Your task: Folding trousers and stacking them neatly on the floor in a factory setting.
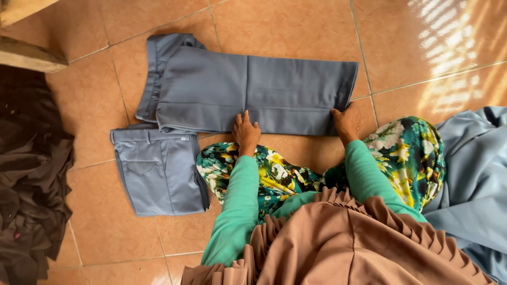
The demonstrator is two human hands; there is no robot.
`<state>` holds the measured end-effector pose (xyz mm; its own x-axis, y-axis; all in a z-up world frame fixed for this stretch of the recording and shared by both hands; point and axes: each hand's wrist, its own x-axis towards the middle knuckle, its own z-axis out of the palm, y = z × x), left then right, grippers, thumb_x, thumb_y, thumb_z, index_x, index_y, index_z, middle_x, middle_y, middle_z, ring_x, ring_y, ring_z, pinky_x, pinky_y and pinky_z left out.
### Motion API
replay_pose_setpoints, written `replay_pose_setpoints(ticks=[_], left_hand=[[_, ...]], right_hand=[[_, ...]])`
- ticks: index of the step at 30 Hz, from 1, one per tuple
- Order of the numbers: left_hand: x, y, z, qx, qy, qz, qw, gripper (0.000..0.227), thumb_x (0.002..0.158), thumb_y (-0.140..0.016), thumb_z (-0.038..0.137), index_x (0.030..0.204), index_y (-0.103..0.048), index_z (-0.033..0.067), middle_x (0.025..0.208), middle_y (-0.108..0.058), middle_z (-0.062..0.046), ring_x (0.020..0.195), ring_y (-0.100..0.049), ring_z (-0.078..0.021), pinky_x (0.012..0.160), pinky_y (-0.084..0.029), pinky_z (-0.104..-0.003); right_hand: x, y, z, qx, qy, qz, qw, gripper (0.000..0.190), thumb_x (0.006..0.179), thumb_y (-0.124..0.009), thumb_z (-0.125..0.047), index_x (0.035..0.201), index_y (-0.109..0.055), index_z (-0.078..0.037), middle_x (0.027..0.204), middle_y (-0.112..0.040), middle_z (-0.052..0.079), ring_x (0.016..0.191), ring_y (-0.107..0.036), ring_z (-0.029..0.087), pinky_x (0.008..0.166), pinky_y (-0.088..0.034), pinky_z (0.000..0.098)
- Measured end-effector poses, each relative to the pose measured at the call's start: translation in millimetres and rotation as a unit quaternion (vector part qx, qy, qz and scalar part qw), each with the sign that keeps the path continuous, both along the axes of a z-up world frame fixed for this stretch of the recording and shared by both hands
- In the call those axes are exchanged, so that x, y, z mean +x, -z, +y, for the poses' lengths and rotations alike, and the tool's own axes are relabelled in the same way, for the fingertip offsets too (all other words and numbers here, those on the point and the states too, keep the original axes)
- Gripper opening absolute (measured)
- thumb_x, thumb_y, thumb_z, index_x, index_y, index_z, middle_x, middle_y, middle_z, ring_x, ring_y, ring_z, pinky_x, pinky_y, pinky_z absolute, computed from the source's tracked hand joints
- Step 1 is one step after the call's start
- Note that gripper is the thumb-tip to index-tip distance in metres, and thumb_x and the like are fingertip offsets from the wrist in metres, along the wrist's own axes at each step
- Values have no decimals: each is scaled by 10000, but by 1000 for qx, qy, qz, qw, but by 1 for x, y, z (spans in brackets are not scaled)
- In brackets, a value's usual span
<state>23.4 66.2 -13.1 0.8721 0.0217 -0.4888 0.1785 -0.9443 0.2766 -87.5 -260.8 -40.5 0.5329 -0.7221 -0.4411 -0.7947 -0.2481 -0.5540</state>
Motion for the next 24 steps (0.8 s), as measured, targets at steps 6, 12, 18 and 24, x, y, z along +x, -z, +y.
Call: replay_pose_setpoints(ticks=[6, 12, 18, 24], left_hand=[[29, 8, -11, 65, 43, 40, 996, 663, 1044, -420, 435, 1649, -190, 289, 1529, -472, -90, 1279, -602, -358, 1117, -319, -559], [12, -32, -115, -61, 88, 84, 991, 674, 984, -426, 490, 1602, -285, 262, 1408, -587, -172, 1294, -550, -377, 1038, -377, -577], [-40, 4, -235, -270, 239, 51, 931, 683, 950, -604, 366, 1569, -380, 184, 1271, -622, -311, 1211, -592, -481, 1046, -449, -529], [-65, -33, -275, -330, 253, 194, 889, 714, 981, -538, 366, 1615, -259, 190, 1625, -377, -154, 1459, -411, -349, 1166, -376, -481]], right_hand=[[21, -77, -6, 183, 108, -196, 957, 329, 748, -856, -131, 1045, -728, -69, 857, -707, 101, 785, -703, 234, 728, -561, 355], [4, -211, -98, 369, 44, -382, 846, 327, 838, -769, -141, 1155, -690, -154, 1065, -747, -36, 905, -705, 81, 833, -611, 214], [-30, -281, -164, 332, 125, -456, 816, 462, 808, -756, -101, 1267, -708, -125, 1115, -782, 14, 922, -767, 128, 855, -680, 230], [-34, -280, -188, 299, 181, -483, 803, 267, 853, -743, -61, 1105, -683, -127, 1026, -748, 36, 905, -724, 145, 845, -646, 258]])
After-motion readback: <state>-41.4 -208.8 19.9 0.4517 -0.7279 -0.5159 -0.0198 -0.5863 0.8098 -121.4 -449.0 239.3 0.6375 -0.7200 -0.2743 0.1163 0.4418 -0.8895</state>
